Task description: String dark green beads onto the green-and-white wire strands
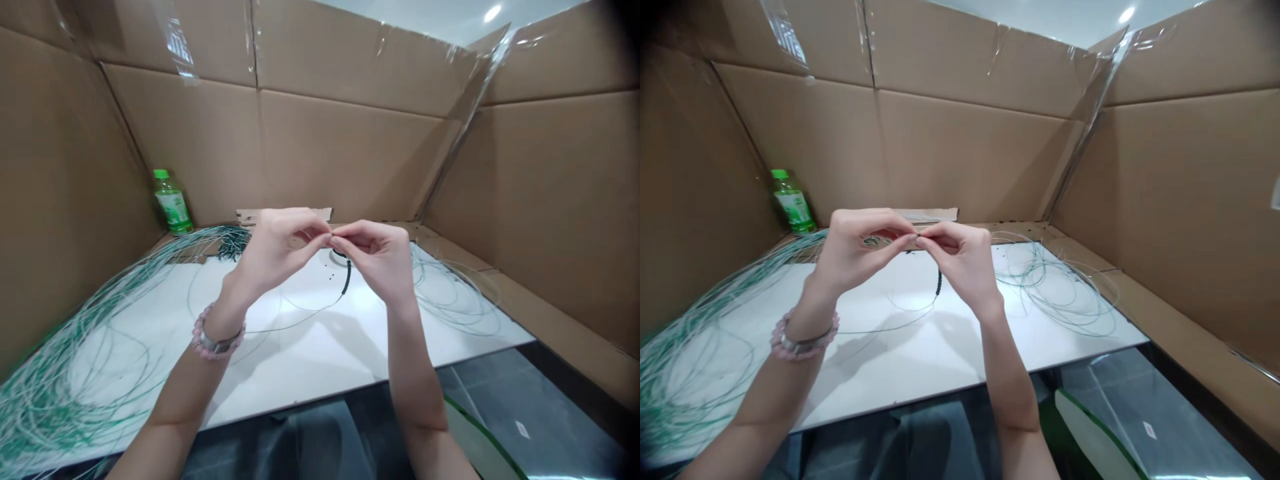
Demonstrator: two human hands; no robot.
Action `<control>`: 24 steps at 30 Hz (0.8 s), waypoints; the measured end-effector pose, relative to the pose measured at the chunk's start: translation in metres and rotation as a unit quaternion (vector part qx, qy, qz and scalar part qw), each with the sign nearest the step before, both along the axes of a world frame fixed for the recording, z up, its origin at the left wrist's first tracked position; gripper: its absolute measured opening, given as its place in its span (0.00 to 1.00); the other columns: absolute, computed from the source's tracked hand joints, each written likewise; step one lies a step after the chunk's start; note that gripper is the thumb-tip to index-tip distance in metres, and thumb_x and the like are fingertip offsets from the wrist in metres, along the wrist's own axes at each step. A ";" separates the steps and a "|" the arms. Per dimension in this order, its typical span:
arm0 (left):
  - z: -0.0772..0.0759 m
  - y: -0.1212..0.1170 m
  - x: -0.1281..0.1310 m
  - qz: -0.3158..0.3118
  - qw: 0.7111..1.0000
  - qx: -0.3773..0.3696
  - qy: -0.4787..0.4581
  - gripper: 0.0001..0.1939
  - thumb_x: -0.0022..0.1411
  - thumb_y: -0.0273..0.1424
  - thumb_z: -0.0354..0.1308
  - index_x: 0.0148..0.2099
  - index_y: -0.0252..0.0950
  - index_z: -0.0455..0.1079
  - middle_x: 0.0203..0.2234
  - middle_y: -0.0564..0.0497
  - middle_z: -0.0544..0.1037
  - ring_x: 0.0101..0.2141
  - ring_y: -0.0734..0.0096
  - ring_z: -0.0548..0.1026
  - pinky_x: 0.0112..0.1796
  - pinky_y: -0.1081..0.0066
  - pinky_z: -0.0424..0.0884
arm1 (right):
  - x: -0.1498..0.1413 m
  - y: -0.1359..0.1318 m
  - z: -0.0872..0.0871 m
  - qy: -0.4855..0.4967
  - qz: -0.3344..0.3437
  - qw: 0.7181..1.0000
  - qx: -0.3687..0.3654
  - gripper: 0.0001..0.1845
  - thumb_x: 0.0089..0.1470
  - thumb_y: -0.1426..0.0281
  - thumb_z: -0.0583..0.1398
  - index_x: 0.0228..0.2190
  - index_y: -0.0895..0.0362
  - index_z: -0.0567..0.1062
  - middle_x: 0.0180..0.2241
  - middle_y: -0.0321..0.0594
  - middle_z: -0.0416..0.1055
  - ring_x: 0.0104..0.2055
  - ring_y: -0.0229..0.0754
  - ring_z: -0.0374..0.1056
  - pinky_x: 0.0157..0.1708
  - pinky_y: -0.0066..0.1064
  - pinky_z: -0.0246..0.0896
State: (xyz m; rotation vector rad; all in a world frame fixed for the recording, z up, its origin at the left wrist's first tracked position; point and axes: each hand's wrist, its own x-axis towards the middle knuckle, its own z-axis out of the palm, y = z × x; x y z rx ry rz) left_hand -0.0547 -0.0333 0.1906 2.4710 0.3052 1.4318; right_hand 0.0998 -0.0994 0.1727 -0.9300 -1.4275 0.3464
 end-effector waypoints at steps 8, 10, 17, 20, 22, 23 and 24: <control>-0.001 -0.003 0.004 0.013 1.000 -0.013 0.012 0.07 0.59 0.28 0.56 0.31 0.34 0.74 0.25 0.51 0.79 0.26 0.76 0.75 0.27 0.78 0.70 | 0.001 0.002 -0.007 0.010 0.005 1.000 0.007 0.01 0.47 0.73 0.65 0.27 0.58 0.78 0.28 0.36 0.78 0.30 0.38 0.76 0.33 0.28 0.74; -0.002 -0.003 0.004 0.013 1.000 -0.017 0.017 0.07 0.59 0.29 0.56 0.31 0.34 0.75 0.25 0.51 0.79 0.26 0.76 0.75 0.28 0.78 0.71 | 0.000 0.002 -0.008 0.012 0.000 1.000 0.002 0.02 0.47 0.72 0.65 0.26 0.58 0.77 0.27 0.36 0.78 0.30 0.38 0.76 0.33 0.28 0.74; -0.004 -0.001 0.004 0.023 1.000 -0.006 0.017 0.06 0.58 0.28 0.57 0.30 0.34 0.74 0.23 0.52 0.78 0.24 0.77 0.74 0.28 0.78 0.72 | -0.001 0.001 -0.010 0.006 -0.006 1.000 -0.005 0.02 0.49 0.72 0.63 0.27 0.59 0.76 0.28 0.37 0.77 0.32 0.37 0.75 0.34 0.27 0.73; -0.004 -0.002 0.004 0.026 0.999 -0.008 0.017 0.06 0.58 0.28 0.57 0.30 0.33 0.73 0.23 0.53 0.78 0.23 0.78 0.74 0.28 0.78 0.72 | -0.001 0.001 -0.011 0.009 -0.003 1.000 -0.003 0.04 0.48 0.71 0.64 0.28 0.60 0.76 0.28 0.38 0.77 0.32 0.37 0.75 0.34 0.27 0.73; -0.004 -0.002 0.005 0.026 1.000 -0.005 0.013 0.06 0.58 0.28 0.58 0.29 0.34 0.73 0.23 0.53 0.77 0.23 0.78 0.73 0.28 0.78 0.72 | -0.001 0.001 -0.011 0.008 -0.003 1.000 0.000 0.04 0.48 0.71 0.64 0.29 0.60 0.76 0.29 0.38 0.77 0.32 0.37 0.75 0.35 0.28 0.74; -0.004 -0.003 0.005 0.025 1.000 -0.003 0.012 0.06 0.58 0.28 0.57 0.29 0.34 0.73 0.22 0.54 0.77 0.23 0.79 0.73 0.28 0.78 0.72 | 0.000 0.001 -0.012 0.009 -0.003 1.000 0.001 0.04 0.49 0.71 0.64 0.29 0.60 0.76 0.29 0.38 0.77 0.33 0.37 0.75 0.35 0.28 0.74; -0.004 -0.003 0.005 0.025 1.000 -0.001 0.013 0.06 0.58 0.29 0.57 0.29 0.34 0.73 0.22 0.54 0.77 0.23 0.79 0.73 0.27 0.78 0.72 | 0.000 0.001 -0.012 0.009 -0.001 1.000 0.002 0.03 0.49 0.71 0.63 0.29 0.59 0.76 0.29 0.37 0.77 0.33 0.37 0.75 0.36 0.28 0.74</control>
